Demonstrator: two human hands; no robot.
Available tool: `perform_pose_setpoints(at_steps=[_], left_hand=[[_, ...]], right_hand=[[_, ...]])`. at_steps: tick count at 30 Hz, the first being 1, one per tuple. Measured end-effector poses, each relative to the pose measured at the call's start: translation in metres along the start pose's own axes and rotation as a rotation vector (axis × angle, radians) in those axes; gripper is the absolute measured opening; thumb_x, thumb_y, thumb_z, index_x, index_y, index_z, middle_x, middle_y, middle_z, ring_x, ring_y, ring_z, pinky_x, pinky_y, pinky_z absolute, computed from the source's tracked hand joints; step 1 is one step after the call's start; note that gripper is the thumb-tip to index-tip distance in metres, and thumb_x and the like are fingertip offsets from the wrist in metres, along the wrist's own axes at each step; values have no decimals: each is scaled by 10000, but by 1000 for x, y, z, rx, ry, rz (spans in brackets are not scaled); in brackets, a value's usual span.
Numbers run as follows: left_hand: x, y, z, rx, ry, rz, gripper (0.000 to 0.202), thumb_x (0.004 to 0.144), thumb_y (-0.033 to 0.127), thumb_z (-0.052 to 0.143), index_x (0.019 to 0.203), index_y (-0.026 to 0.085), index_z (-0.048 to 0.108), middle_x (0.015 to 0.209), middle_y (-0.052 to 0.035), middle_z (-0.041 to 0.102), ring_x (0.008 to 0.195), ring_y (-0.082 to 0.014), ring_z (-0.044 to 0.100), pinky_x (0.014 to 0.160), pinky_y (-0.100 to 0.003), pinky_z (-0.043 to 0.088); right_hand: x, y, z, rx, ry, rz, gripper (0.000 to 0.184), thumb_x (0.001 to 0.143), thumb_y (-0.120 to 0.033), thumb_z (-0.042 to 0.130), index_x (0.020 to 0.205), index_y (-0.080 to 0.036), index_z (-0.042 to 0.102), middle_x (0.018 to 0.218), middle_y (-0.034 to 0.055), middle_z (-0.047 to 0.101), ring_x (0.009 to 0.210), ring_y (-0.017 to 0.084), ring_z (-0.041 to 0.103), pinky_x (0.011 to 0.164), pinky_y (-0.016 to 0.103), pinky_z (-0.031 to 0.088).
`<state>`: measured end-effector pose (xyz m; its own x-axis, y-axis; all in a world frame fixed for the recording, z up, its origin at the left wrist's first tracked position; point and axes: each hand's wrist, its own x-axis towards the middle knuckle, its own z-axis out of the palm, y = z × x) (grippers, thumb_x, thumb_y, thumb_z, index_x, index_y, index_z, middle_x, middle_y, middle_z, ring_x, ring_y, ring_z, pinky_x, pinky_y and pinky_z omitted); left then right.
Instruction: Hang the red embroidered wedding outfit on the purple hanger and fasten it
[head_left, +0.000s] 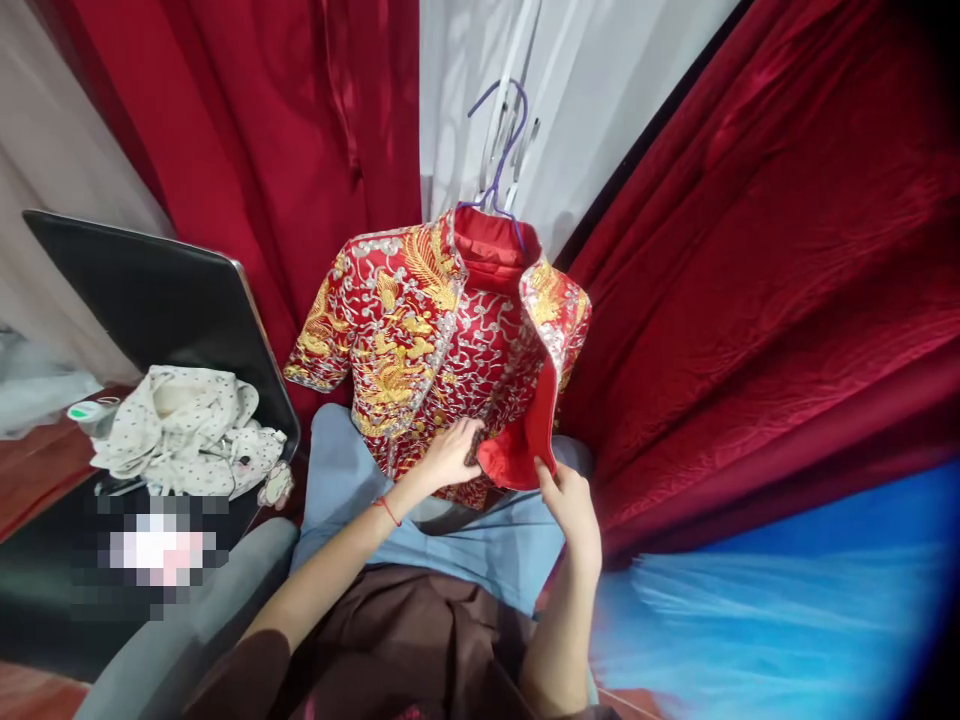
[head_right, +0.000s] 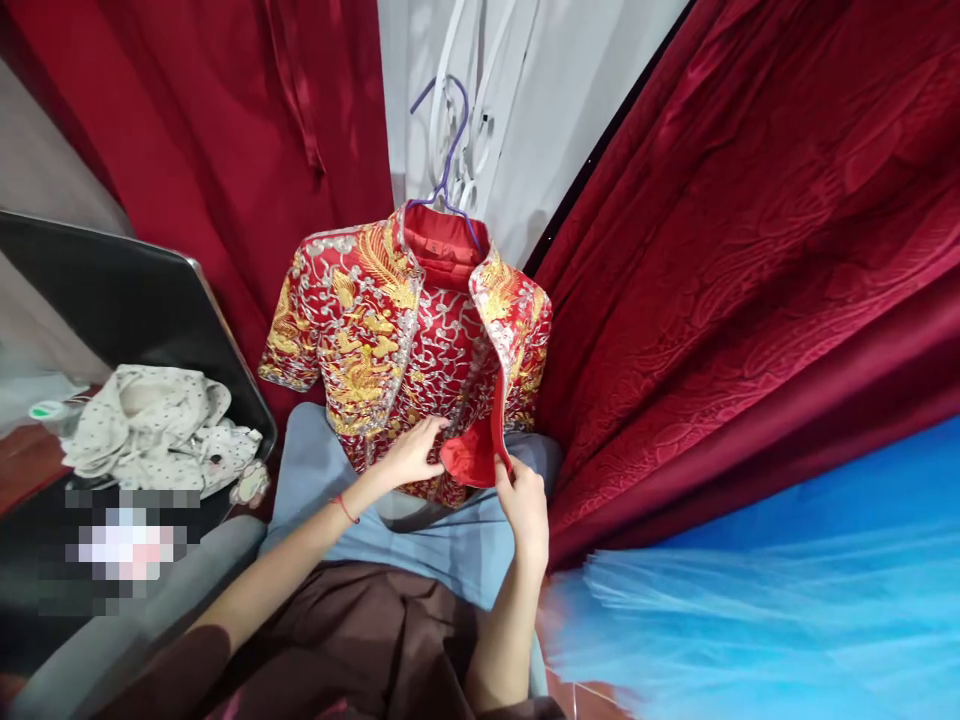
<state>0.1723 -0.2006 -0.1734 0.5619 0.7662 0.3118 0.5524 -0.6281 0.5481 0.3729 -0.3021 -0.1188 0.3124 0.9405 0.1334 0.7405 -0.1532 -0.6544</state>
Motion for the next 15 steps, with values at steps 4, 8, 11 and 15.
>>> perform_pose_setpoints(at_steps=[4,8,11,15], left_hand=[[7,2,29,15,53,176,671,767,215,697,1402,167,487,1592,-196,331,1493,-329,280,1162,-500,348],[0,3,65,-103,-129,260,334,874,127,533,1171,194,672,1388,-142,603,1381,-263,481,1159,-453,374],[-18,7,100,-284,-256,114,435,830,69,517,1223,185,662,1240,-138,694,1145,-247,656,1035,-385,484],[-37,6,123,-659,-236,-161,377,812,89,537,1146,154,701,1077,-102,748,969,-227,678,915,-338,522]], right_hand=[[0,-9,6,59,-123,-9,469,820,-569,416,588,-193,576,464,31,510,497,166,484,516,271,345],[-6,-8,-3,51,-1,46,509,838,-594,415,659,-172,635,480,28,522,495,158,463,509,266,338],[-9,-10,-4,-56,131,97,454,833,-586,455,619,-201,563,496,-6,483,487,128,392,507,256,292],[-11,-28,8,-99,99,19,359,835,-506,498,628,-213,490,555,-22,488,519,116,383,535,248,261]])
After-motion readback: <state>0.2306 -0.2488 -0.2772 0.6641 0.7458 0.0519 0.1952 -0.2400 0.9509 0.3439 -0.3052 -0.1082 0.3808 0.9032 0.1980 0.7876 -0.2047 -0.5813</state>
